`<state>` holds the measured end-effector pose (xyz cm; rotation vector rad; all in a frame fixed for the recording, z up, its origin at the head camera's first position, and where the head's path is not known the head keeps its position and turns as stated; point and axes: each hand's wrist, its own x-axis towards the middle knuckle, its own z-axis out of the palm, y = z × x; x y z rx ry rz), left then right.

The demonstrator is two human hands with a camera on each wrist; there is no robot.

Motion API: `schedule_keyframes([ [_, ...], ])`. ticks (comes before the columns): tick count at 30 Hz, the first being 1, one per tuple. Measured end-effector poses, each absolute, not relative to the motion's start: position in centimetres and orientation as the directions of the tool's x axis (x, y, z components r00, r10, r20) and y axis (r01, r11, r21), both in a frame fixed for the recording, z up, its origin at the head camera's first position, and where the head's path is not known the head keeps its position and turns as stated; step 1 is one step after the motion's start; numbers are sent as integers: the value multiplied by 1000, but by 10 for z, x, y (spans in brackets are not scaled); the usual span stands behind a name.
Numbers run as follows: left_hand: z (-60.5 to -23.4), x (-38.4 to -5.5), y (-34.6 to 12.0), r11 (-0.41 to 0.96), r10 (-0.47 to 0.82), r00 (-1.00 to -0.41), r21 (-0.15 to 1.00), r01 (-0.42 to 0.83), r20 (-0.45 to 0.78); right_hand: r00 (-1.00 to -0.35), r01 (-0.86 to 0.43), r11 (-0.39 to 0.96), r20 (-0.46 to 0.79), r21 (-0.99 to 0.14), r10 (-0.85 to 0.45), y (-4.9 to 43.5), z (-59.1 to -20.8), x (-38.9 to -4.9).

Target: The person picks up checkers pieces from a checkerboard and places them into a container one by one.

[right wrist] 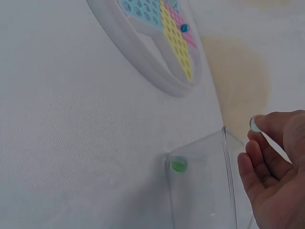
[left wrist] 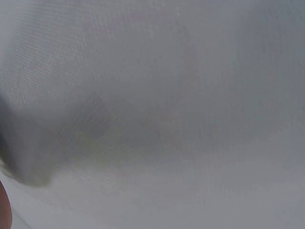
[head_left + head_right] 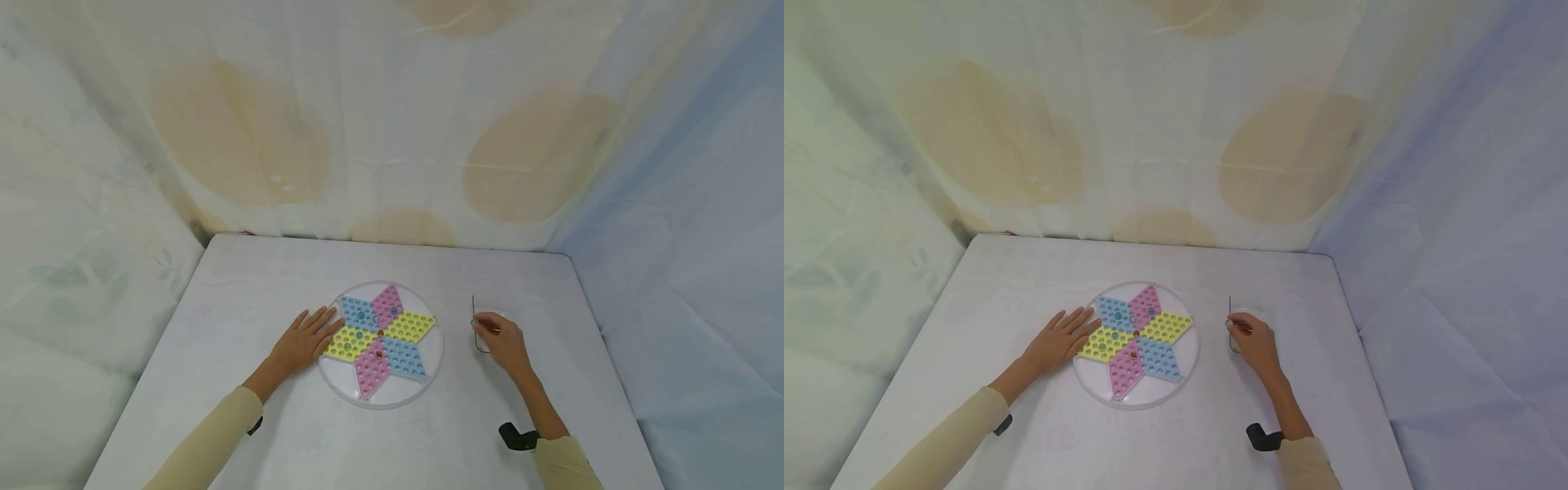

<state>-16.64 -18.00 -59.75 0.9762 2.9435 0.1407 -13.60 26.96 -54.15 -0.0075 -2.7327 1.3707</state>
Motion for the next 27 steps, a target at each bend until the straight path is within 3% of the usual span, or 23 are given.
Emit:
schedule_keyframes([
  [27, -596, -166, -179, 802, 591, -806, 121, 585, -16, -998, -9, 666, 45, -746, 37, 291, -556, -135],
])
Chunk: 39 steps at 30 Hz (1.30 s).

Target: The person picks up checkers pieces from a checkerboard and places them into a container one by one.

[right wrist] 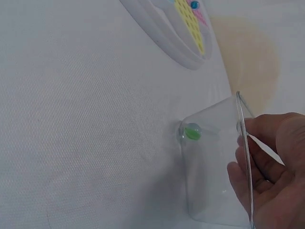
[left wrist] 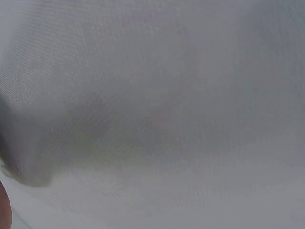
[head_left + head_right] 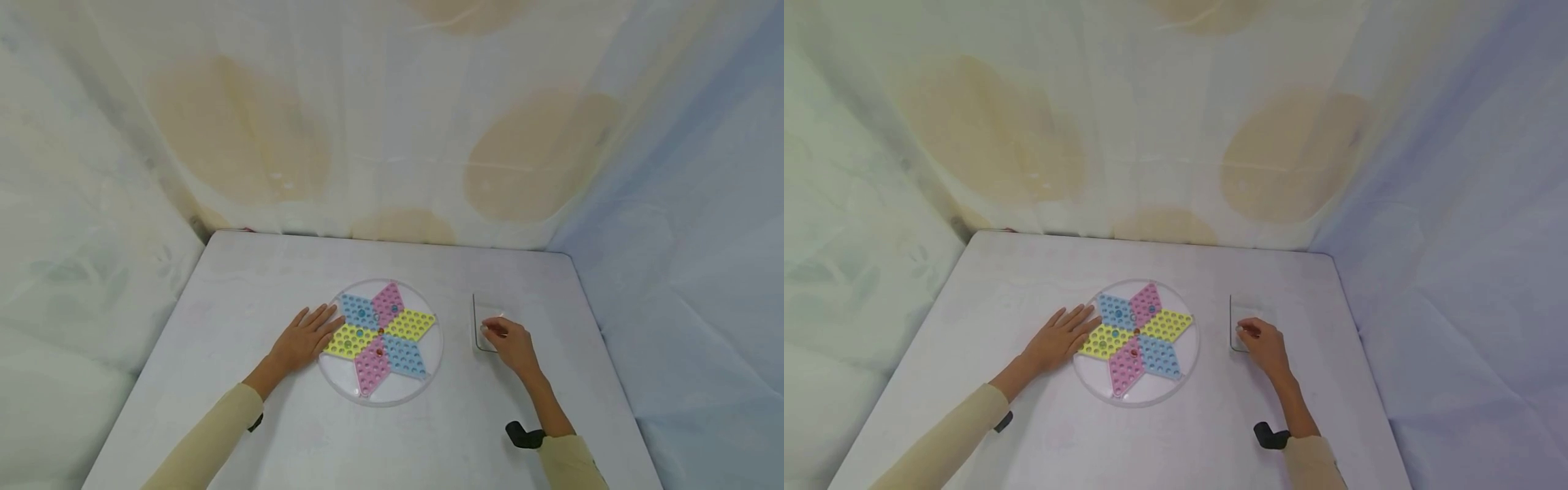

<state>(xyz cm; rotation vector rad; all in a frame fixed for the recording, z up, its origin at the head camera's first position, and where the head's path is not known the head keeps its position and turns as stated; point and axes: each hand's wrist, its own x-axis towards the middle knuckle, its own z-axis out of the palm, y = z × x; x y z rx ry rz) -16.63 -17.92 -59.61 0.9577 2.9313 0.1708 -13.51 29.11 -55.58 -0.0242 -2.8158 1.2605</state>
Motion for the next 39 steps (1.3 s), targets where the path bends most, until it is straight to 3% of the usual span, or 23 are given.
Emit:
schedule_keyframes([
  [39, -596, -166, -179, 803, 588, -809, 124, 583, -8, -992, 31, 738, -112, -674, -61, 288, -547, -139],
])
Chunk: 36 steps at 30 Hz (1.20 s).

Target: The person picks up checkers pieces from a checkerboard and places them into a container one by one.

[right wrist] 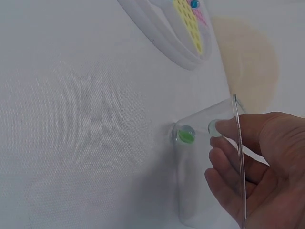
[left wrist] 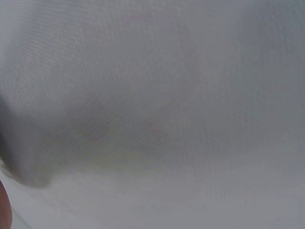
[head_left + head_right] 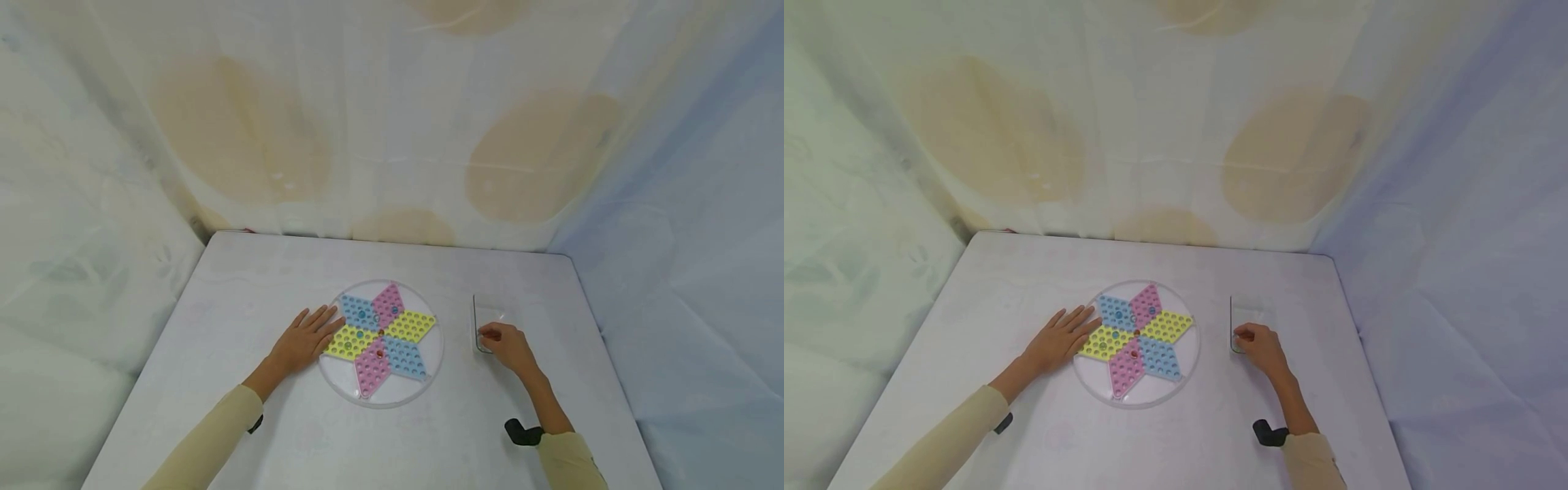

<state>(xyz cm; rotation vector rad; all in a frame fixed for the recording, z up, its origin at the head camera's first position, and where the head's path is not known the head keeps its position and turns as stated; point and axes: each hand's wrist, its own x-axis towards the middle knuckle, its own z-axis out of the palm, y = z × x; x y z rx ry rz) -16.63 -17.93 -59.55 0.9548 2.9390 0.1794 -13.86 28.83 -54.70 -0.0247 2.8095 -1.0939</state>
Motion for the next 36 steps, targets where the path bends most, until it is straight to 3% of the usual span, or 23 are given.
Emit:
schedule_keyframes([
  [36, -598, -167, -180, 807, 587, -809, 108, 581, -28, -986, 29, 753, -143, -658, -87, 286, -546, -140],
])
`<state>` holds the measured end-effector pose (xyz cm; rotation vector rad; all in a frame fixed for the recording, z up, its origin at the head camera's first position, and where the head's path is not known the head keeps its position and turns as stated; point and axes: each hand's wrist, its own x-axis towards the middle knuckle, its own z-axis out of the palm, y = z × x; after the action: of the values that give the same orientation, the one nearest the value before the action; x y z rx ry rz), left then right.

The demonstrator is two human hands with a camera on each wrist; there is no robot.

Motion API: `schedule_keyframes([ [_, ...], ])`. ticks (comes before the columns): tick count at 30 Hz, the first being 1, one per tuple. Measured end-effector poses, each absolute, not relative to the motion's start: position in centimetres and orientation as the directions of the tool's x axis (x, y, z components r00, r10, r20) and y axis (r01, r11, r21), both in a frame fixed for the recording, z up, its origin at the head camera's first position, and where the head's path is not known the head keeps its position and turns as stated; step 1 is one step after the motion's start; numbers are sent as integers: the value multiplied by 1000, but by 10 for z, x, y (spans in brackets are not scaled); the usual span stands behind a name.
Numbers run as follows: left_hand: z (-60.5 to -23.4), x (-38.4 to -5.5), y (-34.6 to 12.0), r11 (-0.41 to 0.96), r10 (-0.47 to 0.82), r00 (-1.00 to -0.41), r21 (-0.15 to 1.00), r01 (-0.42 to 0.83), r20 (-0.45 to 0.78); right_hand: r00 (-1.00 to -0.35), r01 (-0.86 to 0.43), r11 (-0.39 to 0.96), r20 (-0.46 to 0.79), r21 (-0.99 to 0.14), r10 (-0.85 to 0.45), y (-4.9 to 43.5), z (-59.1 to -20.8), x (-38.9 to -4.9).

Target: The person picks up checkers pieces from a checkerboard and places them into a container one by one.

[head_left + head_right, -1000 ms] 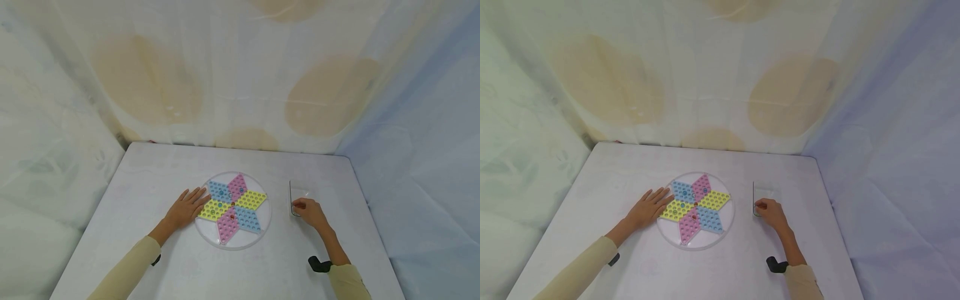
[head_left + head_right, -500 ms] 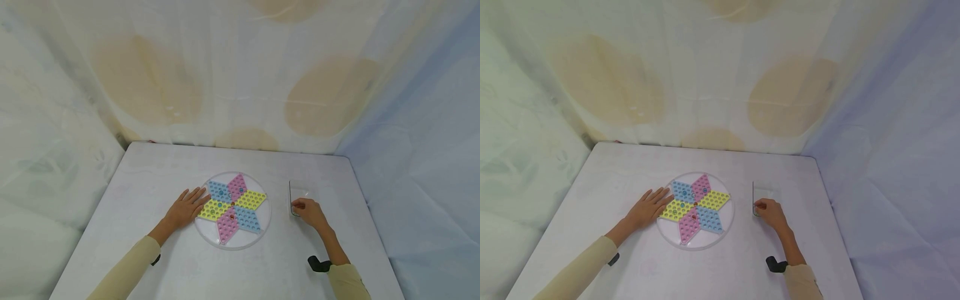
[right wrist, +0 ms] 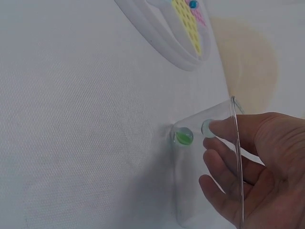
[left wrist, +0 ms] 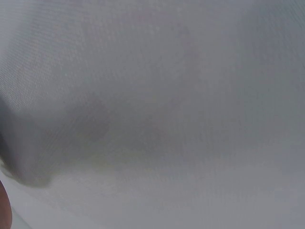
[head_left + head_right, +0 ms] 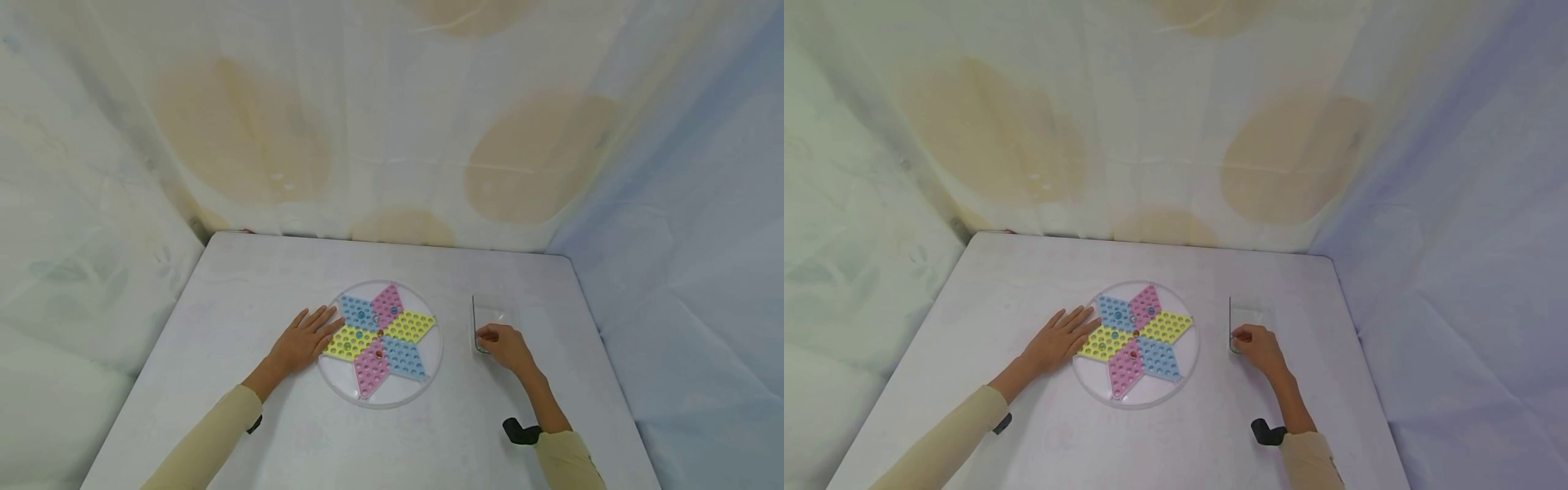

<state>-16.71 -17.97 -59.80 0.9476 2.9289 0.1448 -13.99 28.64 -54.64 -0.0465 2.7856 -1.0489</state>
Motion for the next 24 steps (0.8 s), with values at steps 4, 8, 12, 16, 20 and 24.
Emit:
schedule_keyframes([
  [4, -598, -167, -180, 809, 584, -811, 107, 578, -28, -986, 29, 754, -144, -656, -88, 287, -546, -140],
  [8, -598, -167, -179, 809, 583, -812, 107, 578, -24, -985, 17, 755, -140, -656, -99, 287, -546, -140],
  [12, -597, -167, -179, 808, 584, -811, 111, 578, -25, -984, 25, 754, -148, -656, -95, 287, -546, -140],
  [16, -597, -166, -179, 808, 585, -811, 116, 578, -27, -984, 35, 752, -154, -658, -89, 287, -547, -140],
  [20, -596, -166, -179, 807, 584, -811, 122, 577, -26, -985, 33, 753, -149, -657, -87, 287, -545, -140],
  [24, -596, -166, -179, 808, 583, -812, 118, 577, -26, -988, 31, 748, -133, -663, -77, 287, -542, -138],
])
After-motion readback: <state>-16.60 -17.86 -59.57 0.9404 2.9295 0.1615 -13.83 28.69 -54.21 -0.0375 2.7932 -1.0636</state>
